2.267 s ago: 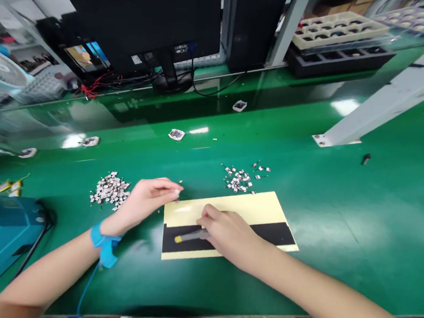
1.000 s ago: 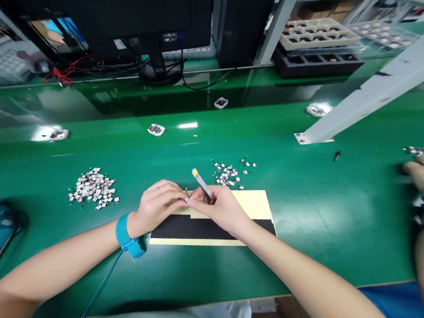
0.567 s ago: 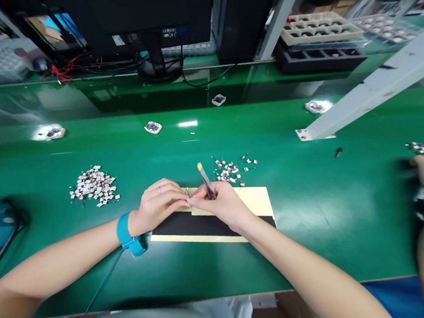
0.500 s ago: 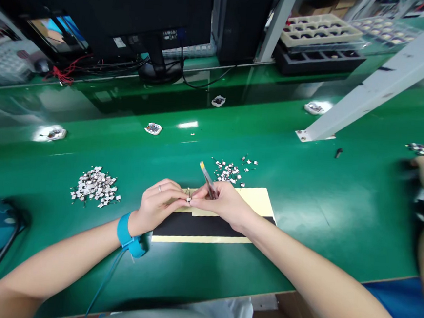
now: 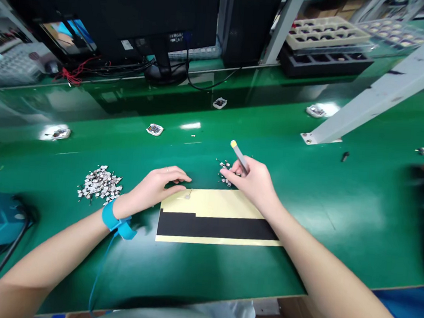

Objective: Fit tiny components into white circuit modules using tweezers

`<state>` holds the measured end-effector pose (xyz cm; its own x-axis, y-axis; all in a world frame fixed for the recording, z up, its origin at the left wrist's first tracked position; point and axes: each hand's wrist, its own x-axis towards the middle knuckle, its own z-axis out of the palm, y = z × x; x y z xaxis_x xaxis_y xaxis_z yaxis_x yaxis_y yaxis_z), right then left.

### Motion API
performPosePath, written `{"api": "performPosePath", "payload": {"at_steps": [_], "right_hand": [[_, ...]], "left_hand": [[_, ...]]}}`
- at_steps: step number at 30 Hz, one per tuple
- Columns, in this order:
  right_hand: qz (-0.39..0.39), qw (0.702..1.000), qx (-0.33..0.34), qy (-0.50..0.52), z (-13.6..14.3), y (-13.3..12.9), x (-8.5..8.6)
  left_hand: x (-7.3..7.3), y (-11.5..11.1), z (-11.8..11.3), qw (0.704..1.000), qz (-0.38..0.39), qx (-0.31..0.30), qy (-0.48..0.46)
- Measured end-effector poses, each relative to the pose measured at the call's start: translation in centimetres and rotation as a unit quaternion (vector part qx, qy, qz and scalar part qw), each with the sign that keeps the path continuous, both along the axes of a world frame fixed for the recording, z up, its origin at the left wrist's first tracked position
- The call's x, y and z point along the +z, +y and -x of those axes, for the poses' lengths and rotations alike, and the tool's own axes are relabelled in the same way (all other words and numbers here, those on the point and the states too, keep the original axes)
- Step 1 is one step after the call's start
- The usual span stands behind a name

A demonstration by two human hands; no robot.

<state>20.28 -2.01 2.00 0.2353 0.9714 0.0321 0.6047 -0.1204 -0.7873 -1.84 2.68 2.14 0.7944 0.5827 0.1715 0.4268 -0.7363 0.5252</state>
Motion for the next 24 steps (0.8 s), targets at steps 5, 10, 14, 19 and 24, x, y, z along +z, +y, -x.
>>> {"api": "performPosePath", "payload": {"at_steps": [5, 10, 14, 19, 24], "right_hand": [[0.043, 0.971, 0.188, -0.140, 1.3, -2.0, 0.5], [-0.018, 0.900, 0.316, -0.299, 4.5, -4.9, -0.8], [-0.074, 0.832, 0.339, -0.433, 5.3, -5.6, -1.3], [-0.129, 0.797, 0.329, -0.489, 5.9, -6.2, -1.1], [-0.133, 0.811, 0.295, -0.488, 6.2, -6.2, -1.2]], "left_hand": [[-0.3, -0.4, 0.0, 0.989, -0.027, -0.008, 0.144], [-1.3, -1.5, -0.7, 0.990, -0.026, -0.030, 0.134], [-1.9, -1.9, -1.0, 0.994, -0.023, -0.026, 0.100], [-2.3, -2.1, -1.1, 0.993, -0.060, -0.068, 0.074], [-2.4, -2.6, -1.1, 0.981, -0.143, -0.096, 0.093]]}}
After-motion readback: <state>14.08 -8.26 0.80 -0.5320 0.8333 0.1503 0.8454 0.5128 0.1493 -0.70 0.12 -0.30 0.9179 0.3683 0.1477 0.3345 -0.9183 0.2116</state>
